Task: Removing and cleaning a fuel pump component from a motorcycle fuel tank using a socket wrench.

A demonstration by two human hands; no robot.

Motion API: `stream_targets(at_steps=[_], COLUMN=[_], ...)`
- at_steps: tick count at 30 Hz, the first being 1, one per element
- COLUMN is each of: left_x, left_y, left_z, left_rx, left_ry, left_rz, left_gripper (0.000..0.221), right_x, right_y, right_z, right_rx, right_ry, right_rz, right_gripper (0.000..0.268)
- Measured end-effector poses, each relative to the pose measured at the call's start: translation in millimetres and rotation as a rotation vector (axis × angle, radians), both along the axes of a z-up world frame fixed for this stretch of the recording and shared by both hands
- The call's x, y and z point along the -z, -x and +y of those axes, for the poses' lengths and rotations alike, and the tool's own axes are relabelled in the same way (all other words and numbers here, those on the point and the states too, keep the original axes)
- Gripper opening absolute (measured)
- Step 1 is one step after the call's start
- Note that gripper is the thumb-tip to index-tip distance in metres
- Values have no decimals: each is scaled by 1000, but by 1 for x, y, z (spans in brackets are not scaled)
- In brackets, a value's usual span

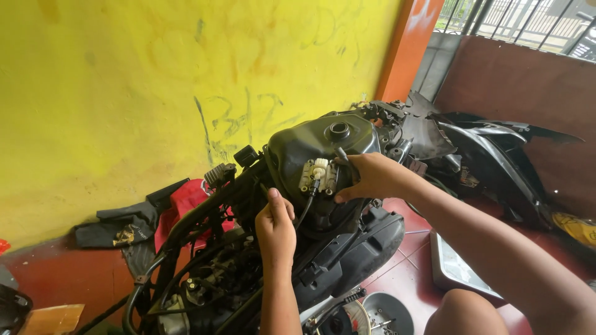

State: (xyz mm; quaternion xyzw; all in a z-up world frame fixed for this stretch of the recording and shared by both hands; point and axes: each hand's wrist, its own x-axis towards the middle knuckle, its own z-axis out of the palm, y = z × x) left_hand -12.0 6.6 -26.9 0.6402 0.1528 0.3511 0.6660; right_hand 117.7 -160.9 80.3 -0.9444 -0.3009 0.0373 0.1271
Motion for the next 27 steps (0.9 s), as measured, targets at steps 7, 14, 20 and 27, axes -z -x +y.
stream_targets(at_steps=[7,14,20,27], left_x=[-1,1,1,0], left_y=[2,-4,-4,-6], left_z=[-1,-2,-3,1], left_rx=[11,-18,-43,-41], left_ry=[-35,-12,39,-7], left_rz=[-7,-19,-27,11], left_gripper=[61,61,62,62], right_x=[-3,4,4,4], right_y=[16,18,11,6], right_z=[5,-2,-4,-7], right_rx=[33,64,74,15], right_ry=[-91,-215,-227,-350], right_rz=[30,49,46,66], right_gripper=[89,85,82,73])
